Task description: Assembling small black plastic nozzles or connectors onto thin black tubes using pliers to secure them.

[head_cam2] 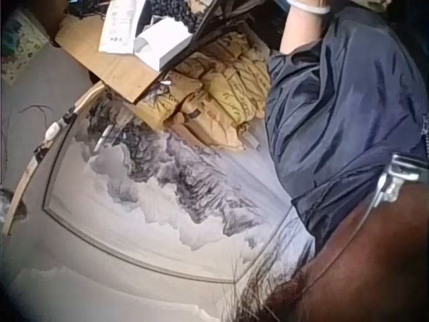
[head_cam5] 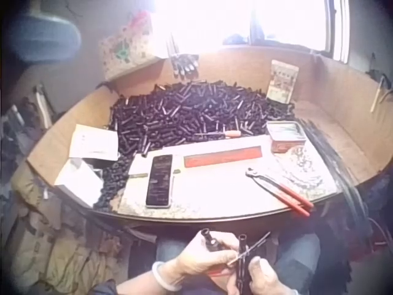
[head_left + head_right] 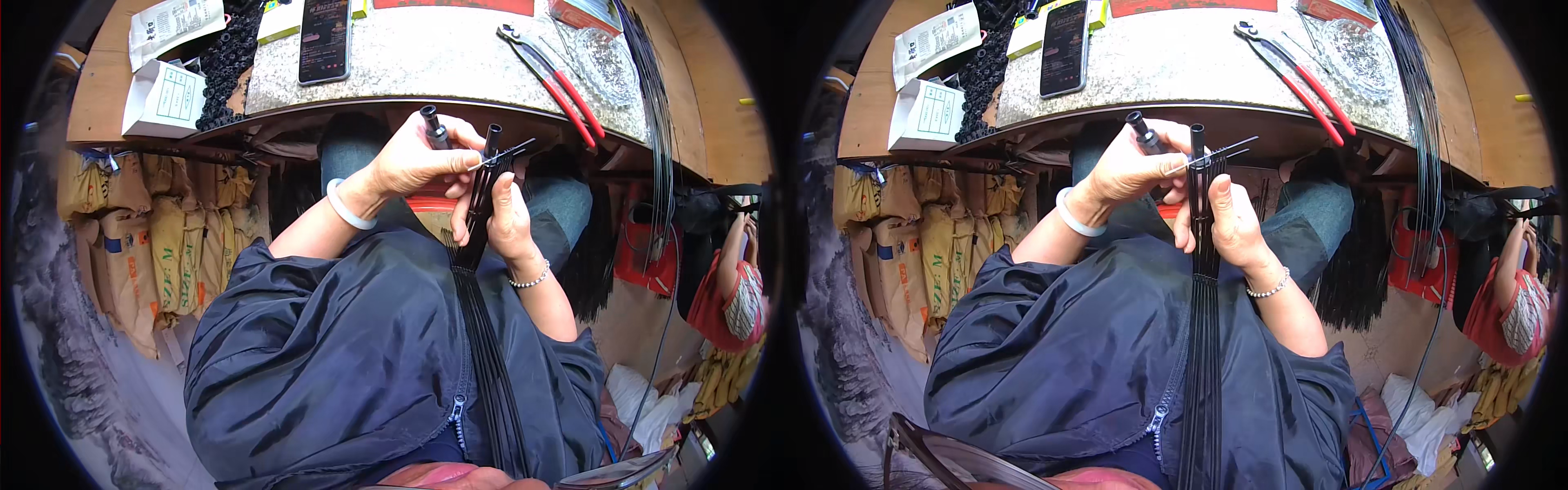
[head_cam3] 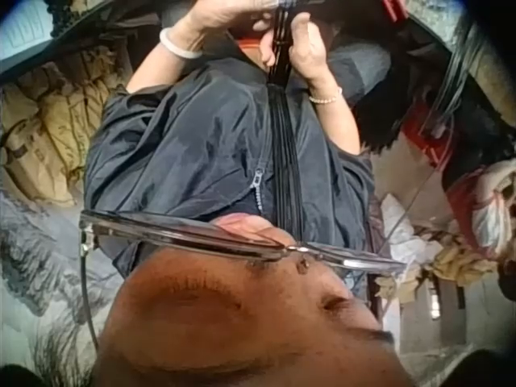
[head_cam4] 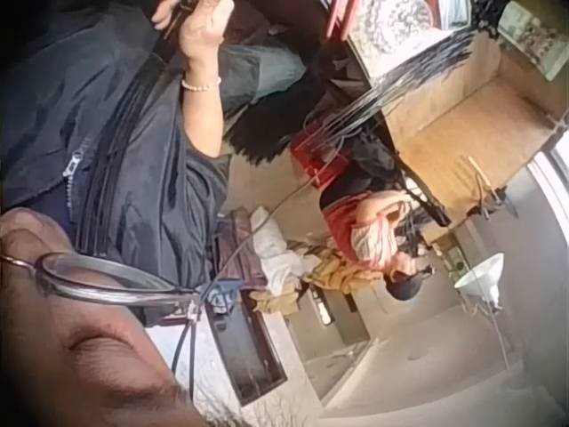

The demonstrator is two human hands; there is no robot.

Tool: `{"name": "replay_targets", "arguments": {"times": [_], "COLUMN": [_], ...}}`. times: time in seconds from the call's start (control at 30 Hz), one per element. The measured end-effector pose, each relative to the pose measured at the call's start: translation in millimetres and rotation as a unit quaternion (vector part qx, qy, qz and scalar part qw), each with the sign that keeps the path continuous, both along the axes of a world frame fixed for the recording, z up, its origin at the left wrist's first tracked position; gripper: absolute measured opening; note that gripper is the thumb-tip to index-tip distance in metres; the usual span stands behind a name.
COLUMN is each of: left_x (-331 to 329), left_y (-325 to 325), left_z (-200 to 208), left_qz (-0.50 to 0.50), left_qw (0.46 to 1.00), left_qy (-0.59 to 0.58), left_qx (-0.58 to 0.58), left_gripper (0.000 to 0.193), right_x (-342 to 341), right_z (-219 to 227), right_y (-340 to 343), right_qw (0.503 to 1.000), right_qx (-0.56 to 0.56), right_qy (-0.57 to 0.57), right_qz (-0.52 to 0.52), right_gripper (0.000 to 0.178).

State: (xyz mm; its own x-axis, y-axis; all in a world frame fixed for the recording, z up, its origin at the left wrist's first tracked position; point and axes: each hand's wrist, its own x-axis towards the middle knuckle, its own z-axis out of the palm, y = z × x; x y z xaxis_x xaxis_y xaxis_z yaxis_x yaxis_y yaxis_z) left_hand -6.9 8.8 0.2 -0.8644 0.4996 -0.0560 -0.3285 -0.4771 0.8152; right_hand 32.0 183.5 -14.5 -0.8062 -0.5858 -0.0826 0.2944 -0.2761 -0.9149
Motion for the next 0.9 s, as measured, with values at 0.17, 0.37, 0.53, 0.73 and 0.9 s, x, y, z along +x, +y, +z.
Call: {"name": "replay_targets", "arguments": {"times": [0.17, 0.37, 0.53, 0.73, 0.9], "left_x": [-2, -7, -22, -26, -27], "left_y": [-2, -2, 1, 22, 23], "left_z": [5, 16, 26, 56, 47], "left_qz": [-0.021, 0.044, 0.114, 0.025, 0.005], "left_qw": [0.999, 0.979, 0.993, 0.997, 0.994], "left_qy": [0.010, 0.083, -0.007, 0.066, 0.025], "left_qx": [-0.029, -0.178, 0.029, -0.017, -0.105], "left_gripper": [0.016, 0.026, 0.047, 0.038, 0.038], "right_x": [2, 3, 2, 5, 5], "right_z": [9, -2, -4, 2, 2], "right_y": [-5, 0, 0, -6, -3], "right_qw": [0.998, 0.999, 0.998, 0.997, 0.996], "right_qx": [-0.031, -0.012, -0.002, 0.029, 0.028], "right_qy": [-0.052, -0.042, -0.065, -0.051, -0.054], "right_qz": [-0.005, -0.012, -0.023, -0.050, -0.066], "right_gripper": [0.068, 0.064, 0.066, 0.063, 0.063]}}
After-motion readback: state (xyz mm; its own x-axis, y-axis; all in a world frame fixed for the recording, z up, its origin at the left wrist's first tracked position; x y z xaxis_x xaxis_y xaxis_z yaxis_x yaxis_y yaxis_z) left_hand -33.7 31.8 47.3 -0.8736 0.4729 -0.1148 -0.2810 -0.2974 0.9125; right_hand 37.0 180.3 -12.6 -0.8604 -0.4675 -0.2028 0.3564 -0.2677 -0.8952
